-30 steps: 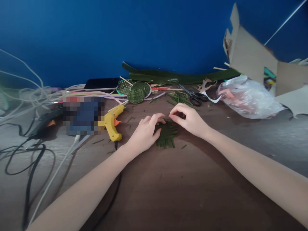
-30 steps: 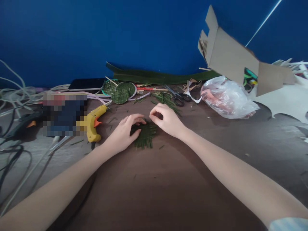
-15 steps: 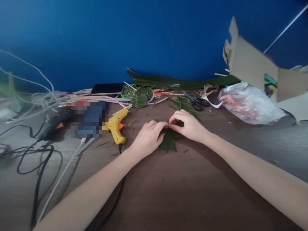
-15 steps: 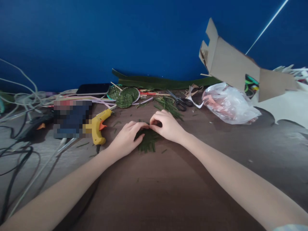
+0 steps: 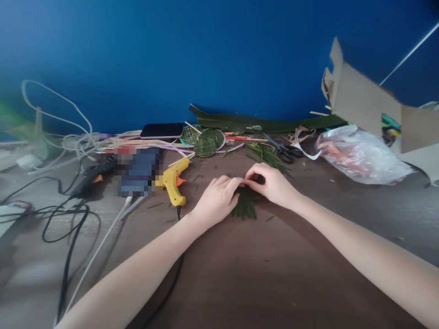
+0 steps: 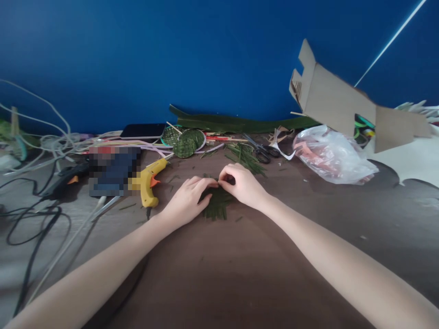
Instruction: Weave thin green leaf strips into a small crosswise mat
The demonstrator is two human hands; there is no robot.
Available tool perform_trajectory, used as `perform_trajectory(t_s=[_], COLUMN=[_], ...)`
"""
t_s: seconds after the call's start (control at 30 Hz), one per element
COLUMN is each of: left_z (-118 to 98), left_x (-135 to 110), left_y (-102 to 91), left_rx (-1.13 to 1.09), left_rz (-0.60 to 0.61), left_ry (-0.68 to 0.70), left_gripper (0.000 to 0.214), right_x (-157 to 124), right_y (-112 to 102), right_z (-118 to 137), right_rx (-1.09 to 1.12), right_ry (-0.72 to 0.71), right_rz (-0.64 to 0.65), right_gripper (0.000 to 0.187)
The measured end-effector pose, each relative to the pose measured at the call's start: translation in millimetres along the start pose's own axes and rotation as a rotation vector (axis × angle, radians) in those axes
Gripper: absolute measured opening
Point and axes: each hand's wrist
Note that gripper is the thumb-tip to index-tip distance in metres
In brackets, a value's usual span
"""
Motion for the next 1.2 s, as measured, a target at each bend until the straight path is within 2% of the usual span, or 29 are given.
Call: perform_trajectory(t_s=[0.23,1.2], left_z=[1.9,2.4], left_x=[-0.8,-0.1], left_y=[1.4,1.4], left_rx=[0.006,-0.034], left_rz=[-0.010,-0.004], left_ry=[0.010,-0.015], left_gripper=[0.026,0.027], right_x=[0.9,0.8], right_y=[1.9,1.6], right_z=[-1.7,-0.6], right_rx=[-0.020,-0.044], right_ry=[0.007,-0.005], right_rz=[-0.009,0.011], right_gripper=[0.004,0.008])
Point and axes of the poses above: each hand's wrist, its own x-axis towards the middle knuckle, its own y-axis out of the palm, z = x × y, and after that the axes turned 13 degrees about -z, right-handed
